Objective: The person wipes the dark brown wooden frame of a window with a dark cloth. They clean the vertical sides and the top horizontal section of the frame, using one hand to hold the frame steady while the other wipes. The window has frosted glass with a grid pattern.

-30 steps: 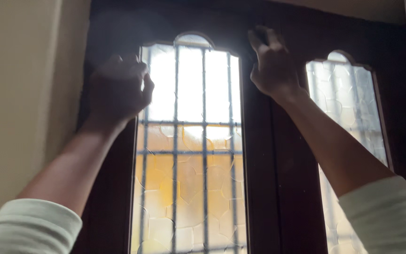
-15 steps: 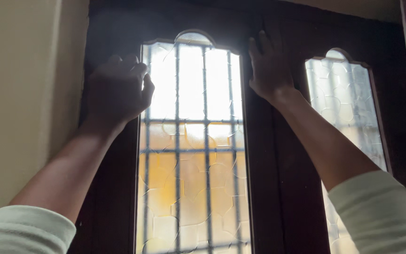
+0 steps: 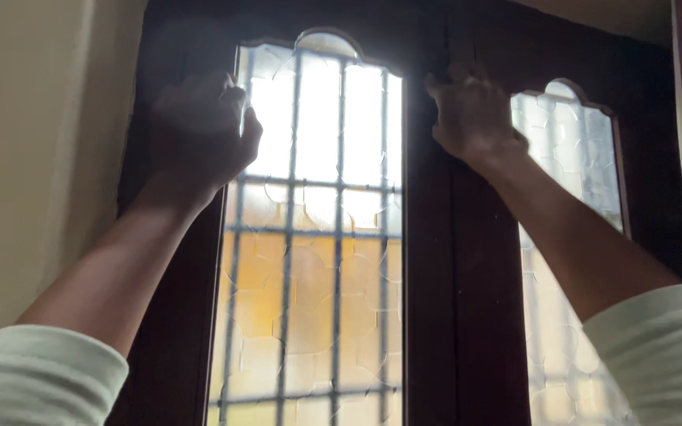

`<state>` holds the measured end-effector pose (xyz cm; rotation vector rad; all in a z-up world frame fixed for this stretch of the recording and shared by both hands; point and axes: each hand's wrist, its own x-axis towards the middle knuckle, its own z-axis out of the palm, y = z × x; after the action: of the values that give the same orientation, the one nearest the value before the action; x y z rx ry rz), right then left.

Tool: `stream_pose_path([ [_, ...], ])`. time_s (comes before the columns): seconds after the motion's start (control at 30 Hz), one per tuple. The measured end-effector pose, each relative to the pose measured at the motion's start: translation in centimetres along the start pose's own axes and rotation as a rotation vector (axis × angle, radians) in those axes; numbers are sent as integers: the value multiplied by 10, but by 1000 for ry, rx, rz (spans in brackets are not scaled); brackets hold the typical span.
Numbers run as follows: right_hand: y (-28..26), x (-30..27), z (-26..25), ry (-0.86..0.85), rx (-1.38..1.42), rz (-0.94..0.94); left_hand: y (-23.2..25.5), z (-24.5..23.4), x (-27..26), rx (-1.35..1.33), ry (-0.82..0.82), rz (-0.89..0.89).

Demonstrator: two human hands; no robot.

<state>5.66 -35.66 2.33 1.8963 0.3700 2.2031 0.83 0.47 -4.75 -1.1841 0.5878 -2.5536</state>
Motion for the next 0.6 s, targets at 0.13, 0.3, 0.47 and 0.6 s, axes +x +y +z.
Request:
stream_pose_path([
  [0.13,-17,7,-14,-182,-143,-39,7,4,-3,0,43,-12],
  [0.3,-35,0,-2,135,-154,-193,-4,6,-11,-28,0,-5],
  [0.47,-50,-34,-23,-50,-323,-351,-3,10,-15,52,-10,21],
  [0.6,-44,-20,-38,115,-180,-283,7,17,-17,122,-10,-62],
])
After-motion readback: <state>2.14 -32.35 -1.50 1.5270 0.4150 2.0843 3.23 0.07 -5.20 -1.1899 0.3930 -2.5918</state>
